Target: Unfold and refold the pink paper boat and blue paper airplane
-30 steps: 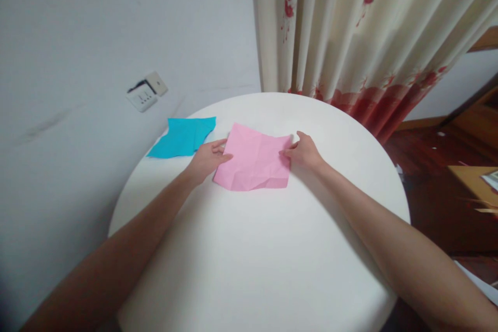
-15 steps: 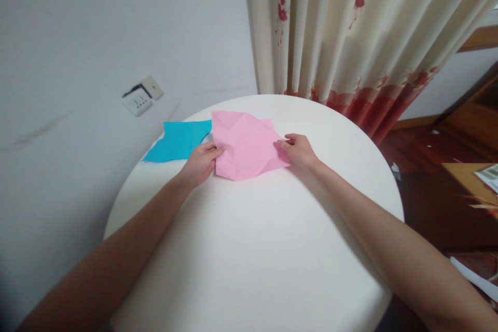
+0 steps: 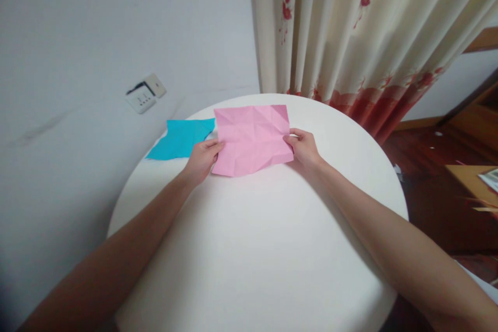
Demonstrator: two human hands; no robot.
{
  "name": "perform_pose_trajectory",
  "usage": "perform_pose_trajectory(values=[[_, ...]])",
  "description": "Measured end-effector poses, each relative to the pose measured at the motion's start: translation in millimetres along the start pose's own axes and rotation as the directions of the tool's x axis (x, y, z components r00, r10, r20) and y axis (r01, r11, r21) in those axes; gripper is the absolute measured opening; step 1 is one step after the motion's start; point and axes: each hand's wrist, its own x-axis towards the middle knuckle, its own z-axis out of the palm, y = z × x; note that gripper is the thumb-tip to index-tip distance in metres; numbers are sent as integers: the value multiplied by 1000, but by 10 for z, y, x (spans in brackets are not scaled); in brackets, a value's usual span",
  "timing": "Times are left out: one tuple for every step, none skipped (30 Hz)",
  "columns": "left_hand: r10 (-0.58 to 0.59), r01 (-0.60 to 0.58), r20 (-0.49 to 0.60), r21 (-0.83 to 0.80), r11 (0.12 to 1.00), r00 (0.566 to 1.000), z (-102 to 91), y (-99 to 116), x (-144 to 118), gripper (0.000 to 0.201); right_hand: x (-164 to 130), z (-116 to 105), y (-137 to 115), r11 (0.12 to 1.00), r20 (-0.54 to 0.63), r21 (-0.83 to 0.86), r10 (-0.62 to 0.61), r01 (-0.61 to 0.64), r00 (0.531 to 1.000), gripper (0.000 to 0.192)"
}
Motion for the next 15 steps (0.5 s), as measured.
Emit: perform_pose_trajectory(values=[[18, -18, 6, -2, 1000, 1000, -3, 12, 2, 36, 9, -7, 4, 1000, 12, 25, -9, 8, 1000, 24], [42, -42, 12, -11, 999, 999, -4, 24, 4, 34, 17, -16, 6, 999, 26, 46, -18, 17, 1000, 24], [70, -70, 22, -18, 997, 997, -6, 37, 5, 32, 26, -27, 5, 998, 39, 56, -25, 23, 999, 23], [95, -94, 31, -18, 995, 995, -8, 46, 7, 30, 35, -39, 1, 998, 49, 49, -27, 25, 998, 20], [111, -110, 34, -11, 994, 993, -13, 53, 11, 27, 43, -53, -7, 999, 57, 24, -24, 23, 998, 17], [113, -113, 35, 0, 994, 993, -21, 55, 16, 24, 51, -67, -16, 1000, 63, -12, -16, 16, 998, 15], [100, -101, 34, 17, 995, 994, -32, 54, 24, 21, 58, -81, -26, 999, 72, -51, -6, 9, 997, 15], [71, -72, 34, 37, 997, 997, -45, 52, 33, 19, 62, -94, -35, 997, 92, -81, 6, 2, 996, 16], [34, -36, 37, 59, 998, 999, -59, 50, 43, 18, 64, -104, -40, 995, 119, -98, 14, -2, 993, 18], [6, -10, 37, 85, 996, 999, -70, 51, 51, 19, 64, -111, -41, 994, 151, -106, 21, -5, 988, 20], [11, -14, 26, 131, 991, 1000, -76, 55, 54, 20, 60, -114, -36, 994, 182, -111, 26, -6, 983, 23], [57, -57, 6, 206, 977, 998, -74, 63, 51, 21, 53, -112, -25, 992, 208, -122, 31, -5, 978, 26], [143, -133, -9, 305, 943, 990, -61, 75, 37, 21, 44, -105, -9, 989, 226, -147, 31, 3, 974, 30], [252, -229, -2, 412, 882, 968, -35, 87, 12, 21, 34, -96, 10, 982, 239, -189, 26, 21, 971, 32], [361, -326, 36, 517, 791, 932, 3, 97, -26, 21, 24, -85, 29, 969, 252, -240, 10, 52, 968, 34]])
